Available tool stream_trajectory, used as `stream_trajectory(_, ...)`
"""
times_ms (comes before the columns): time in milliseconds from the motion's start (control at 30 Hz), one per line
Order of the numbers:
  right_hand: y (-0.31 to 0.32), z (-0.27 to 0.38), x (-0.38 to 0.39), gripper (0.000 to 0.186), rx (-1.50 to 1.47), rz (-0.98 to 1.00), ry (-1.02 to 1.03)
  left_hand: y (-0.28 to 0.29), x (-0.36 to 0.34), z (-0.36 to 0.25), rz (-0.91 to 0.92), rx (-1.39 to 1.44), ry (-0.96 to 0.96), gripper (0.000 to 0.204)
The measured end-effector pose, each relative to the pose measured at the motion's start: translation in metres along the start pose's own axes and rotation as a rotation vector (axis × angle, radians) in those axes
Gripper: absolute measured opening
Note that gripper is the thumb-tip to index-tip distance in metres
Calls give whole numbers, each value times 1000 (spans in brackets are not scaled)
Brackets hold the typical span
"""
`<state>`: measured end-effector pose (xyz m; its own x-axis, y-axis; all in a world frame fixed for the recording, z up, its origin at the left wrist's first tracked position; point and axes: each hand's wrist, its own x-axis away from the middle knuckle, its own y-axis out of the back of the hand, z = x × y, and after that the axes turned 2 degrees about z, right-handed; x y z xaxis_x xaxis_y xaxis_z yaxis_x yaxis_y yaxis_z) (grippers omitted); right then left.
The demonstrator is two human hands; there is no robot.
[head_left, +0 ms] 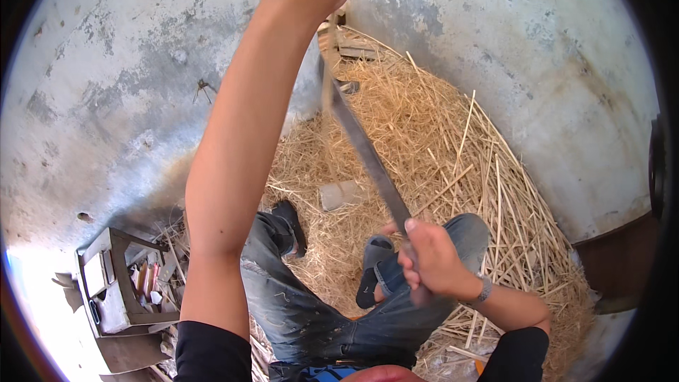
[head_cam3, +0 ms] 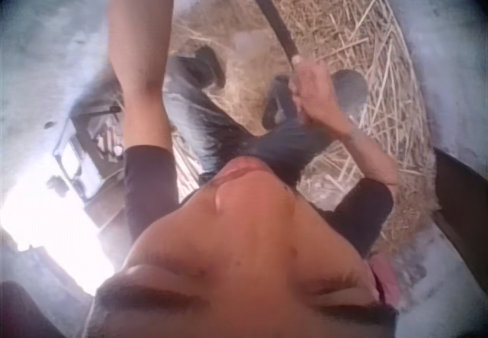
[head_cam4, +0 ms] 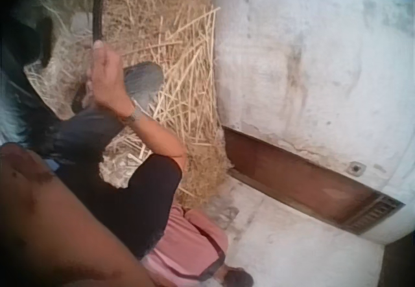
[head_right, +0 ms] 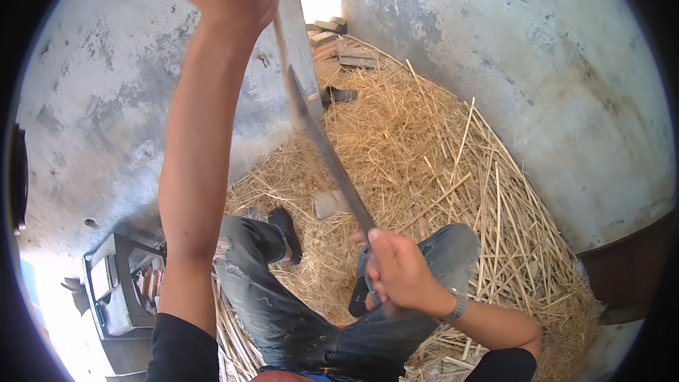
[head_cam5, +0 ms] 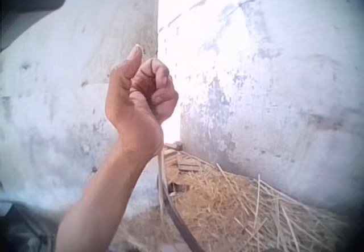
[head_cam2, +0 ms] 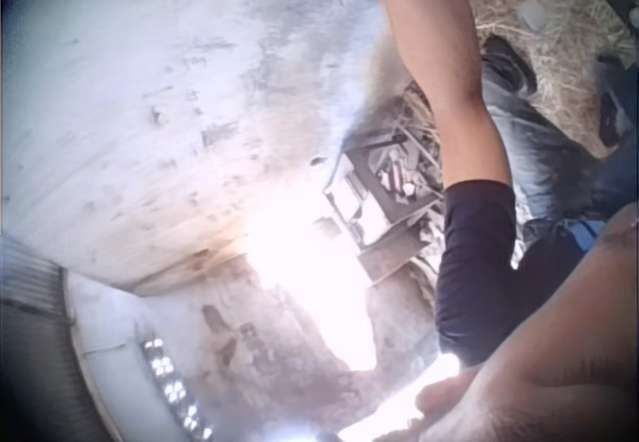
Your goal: The person shaves a thin strip of wood using a small hand tool, then switches to using a larger blade to continue shaping and smoothing the strip.
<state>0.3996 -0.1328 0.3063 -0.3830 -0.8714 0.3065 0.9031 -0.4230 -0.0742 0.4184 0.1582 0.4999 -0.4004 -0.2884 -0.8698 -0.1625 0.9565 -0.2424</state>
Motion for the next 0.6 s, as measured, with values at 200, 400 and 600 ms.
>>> stream_trajectory(200, 7, 28, 3, 50, -74, -177, 287, 31, -10, -6, -103, -14, -41, 52)
stream_trajectory(400, -12, -27, -27, 48, 107, -31, 116, 22, -5, -2, -118, -16, -27, 52)
stream_trajectory(600, -13, -17, -49, 47, -119, 2, -22, 42, 4, -7, -180, -120, -35, 52)
